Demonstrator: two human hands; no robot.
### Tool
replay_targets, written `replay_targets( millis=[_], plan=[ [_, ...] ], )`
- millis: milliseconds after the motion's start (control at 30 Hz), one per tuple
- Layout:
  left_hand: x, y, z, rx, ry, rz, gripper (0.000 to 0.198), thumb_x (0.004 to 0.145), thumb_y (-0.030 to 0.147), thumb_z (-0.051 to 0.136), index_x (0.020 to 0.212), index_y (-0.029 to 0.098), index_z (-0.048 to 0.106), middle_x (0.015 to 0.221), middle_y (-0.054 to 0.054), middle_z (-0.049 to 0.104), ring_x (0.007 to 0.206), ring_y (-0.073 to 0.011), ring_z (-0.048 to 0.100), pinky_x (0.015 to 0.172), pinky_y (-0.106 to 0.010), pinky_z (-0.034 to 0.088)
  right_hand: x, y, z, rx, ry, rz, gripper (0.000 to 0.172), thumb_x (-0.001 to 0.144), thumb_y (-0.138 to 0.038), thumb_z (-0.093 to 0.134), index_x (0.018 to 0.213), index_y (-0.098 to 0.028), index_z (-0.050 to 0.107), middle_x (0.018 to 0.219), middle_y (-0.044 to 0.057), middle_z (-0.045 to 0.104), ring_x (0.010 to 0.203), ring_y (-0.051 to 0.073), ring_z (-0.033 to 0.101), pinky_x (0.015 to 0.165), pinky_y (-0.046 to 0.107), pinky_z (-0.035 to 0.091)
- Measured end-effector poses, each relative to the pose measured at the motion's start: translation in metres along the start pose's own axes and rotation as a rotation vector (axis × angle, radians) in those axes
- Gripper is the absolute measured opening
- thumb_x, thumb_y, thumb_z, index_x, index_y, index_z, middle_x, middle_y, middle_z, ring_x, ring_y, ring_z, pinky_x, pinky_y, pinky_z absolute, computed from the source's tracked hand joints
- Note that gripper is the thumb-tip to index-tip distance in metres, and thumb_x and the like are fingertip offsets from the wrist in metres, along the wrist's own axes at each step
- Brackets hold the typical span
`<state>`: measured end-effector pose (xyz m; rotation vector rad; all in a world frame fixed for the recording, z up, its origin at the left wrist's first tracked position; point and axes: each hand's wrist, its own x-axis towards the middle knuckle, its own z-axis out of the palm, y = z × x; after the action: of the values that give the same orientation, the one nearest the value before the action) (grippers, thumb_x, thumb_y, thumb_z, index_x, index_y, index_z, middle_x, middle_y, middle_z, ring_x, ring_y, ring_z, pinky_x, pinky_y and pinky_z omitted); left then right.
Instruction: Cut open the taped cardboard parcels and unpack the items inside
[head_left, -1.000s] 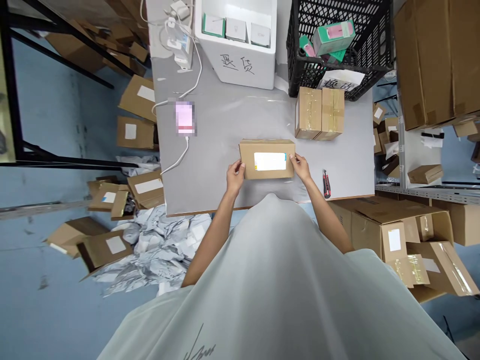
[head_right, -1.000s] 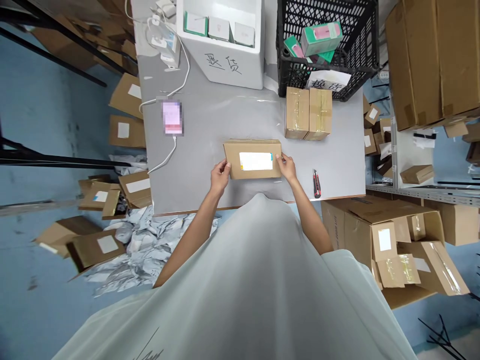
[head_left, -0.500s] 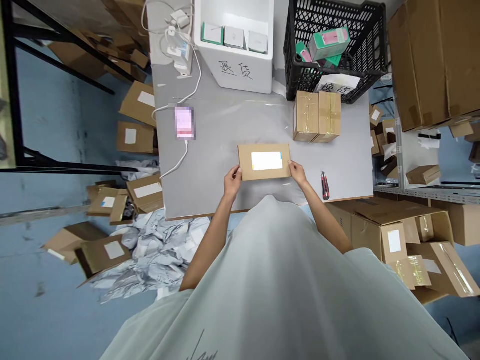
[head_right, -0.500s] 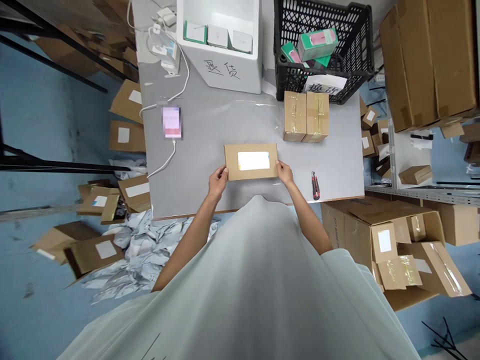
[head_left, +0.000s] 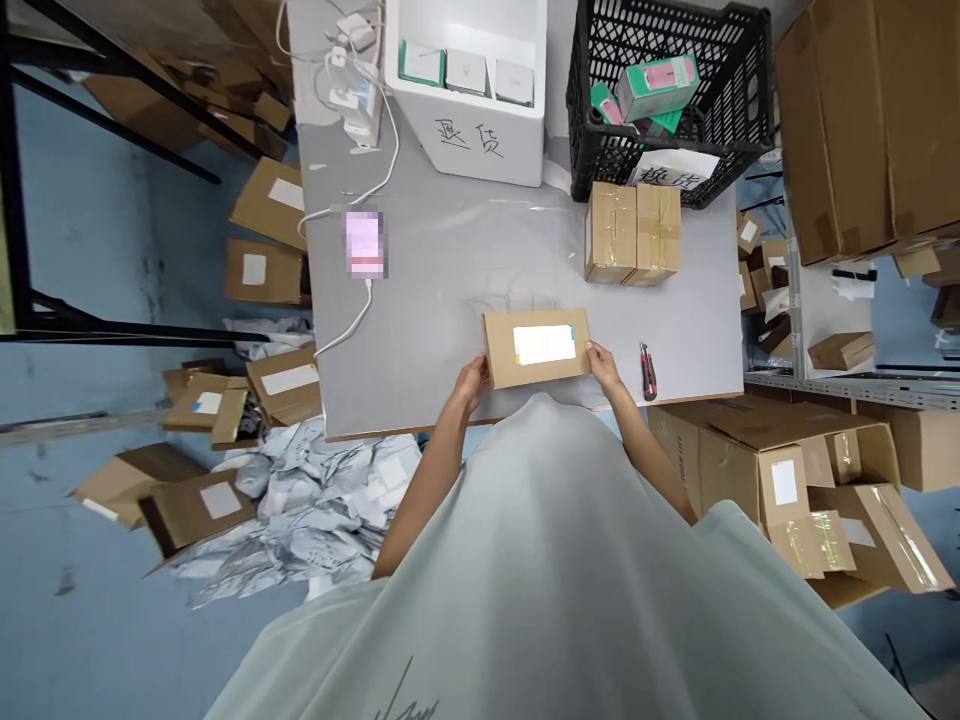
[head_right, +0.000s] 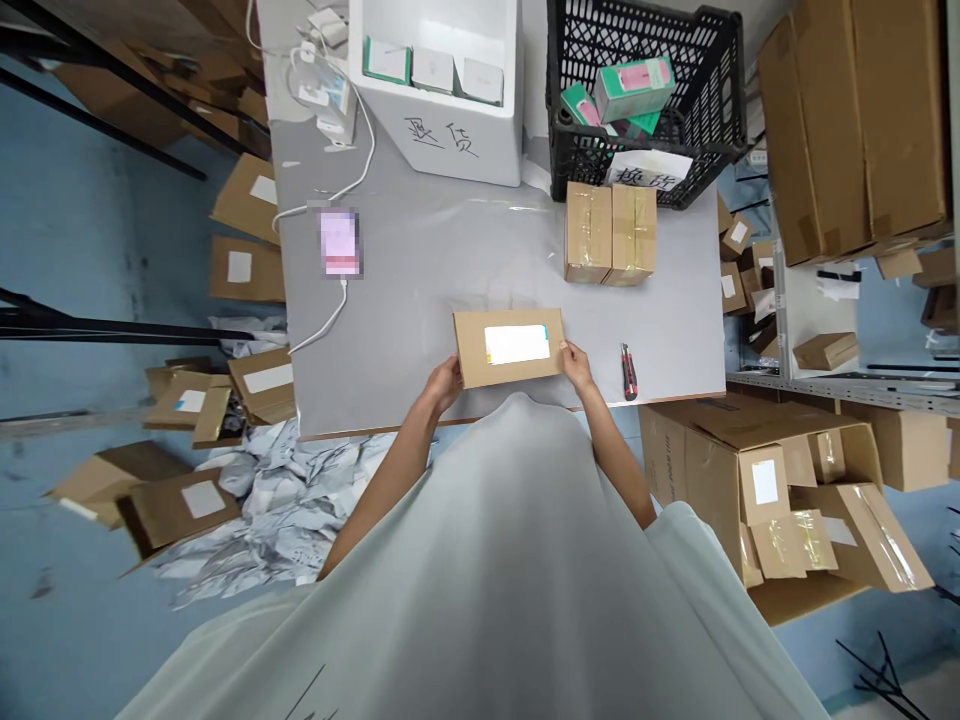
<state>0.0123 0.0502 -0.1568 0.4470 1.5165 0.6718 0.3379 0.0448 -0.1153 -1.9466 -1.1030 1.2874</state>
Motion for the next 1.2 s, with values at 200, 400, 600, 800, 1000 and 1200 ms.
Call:
replay_targets(
  millis=[200, 400, 600, 800, 1000, 1200],
  plan=[
    [-0.026, 0.019, 0.012, -0.046, -0.171, 0.134, 0.066, 0.091, 0.078, 0.075, 0.121, 0.019, 0.078, 0.134, -0.018, 0.083, 0.119, -0.0305, 0.08, 0.103, -0.046, 0.065, -0.018, -0.017, -0.028, -0.069, 0.186, -0.158, 0.08, 0.099, -0.082, 0.061, 0.15, -0.022, 0.074, 0.157, 0.021, 0.07, 0.15, 0.038, 0.063, 0.127, 0.058, 0.053],
    [-0.066, 0.045, 0.042, -0.036, -0.328, 0.269, 0.071, 0.09, 0.072, 0.086, 0.14, 0.021, 0.079, 0.155, -0.017, 0.074, 0.138, -0.0353, 0.073, 0.116, -0.052, 0.061, -0.061, -0.058, -0.016, 0.0, 0.04, -0.207, 0.089, 0.102, -0.087, 0.059, 0.168, -0.027, 0.063, 0.181, 0.01, 0.051, 0.174, 0.033, 0.037, 0.145, 0.055, 0.03],
    [-0.081, 0.066, 0.043, 0.138, -0.191, 0.483, 0.061, 0.092, 0.056, 0.088, 0.143, 0.025, 0.08, 0.153, -0.014, 0.075, 0.131, -0.0344, 0.075, 0.111, -0.051, 0.064, -0.069, -0.072, -0.005, 0.212, -0.083, -0.172, 0.1, 0.103, -0.089, 0.056, 0.18, -0.026, 0.047, 0.178, 0.006, 0.056, 0.172, 0.032, 0.042, 0.145, 0.053, 0.034],
    [-0.081, 0.066, 0.016, 0.178, -0.173, 0.455, 0.058, 0.091, 0.051, 0.089, 0.143, 0.025, 0.079, 0.152, -0.014, 0.075, 0.13, -0.0348, 0.075, 0.11, -0.051, 0.064, -0.065, -0.068, 0.016, 0.173, -0.145, -0.229, 0.105, 0.1, -0.089, 0.059, 0.183, -0.027, 0.038, 0.187, 0.007, 0.042, 0.17, 0.032, 0.047, 0.137, 0.048, 0.048],
    [-0.085, 0.053, 0.027, 0.14, -0.158, 0.461, 0.061, 0.094, 0.063, 0.085, 0.141, 0.024, 0.08, 0.152, -0.014, 0.076, 0.131, -0.0357, 0.076, 0.114, -0.052, 0.063, -0.068, -0.077, 0.014, -0.04, -0.036, -0.299, 0.096, 0.105, -0.077, 0.063, 0.183, -0.028, 0.035, 0.189, 0.012, 0.033, 0.177, 0.04, 0.028, 0.144, 0.062, 0.033],
    [-0.095, 0.04, 0.043, 0.101, -0.287, 0.462, 0.063, 0.102, 0.076, 0.069, 0.133, 0.023, 0.084, 0.149, -0.014, 0.076, 0.127, -0.0332, 0.078, 0.114, -0.05, 0.064, -0.068, -0.096, 0.04, -0.162, 0.04, -0.371, 0.107, 0.099, -0.069, 0.078, 0.184, -0.031, 0.026, 0.196, 0.006, -0.001, 0.18, 0.043, -0.021, 0.143, 0.078, 0.007]
  ],
)
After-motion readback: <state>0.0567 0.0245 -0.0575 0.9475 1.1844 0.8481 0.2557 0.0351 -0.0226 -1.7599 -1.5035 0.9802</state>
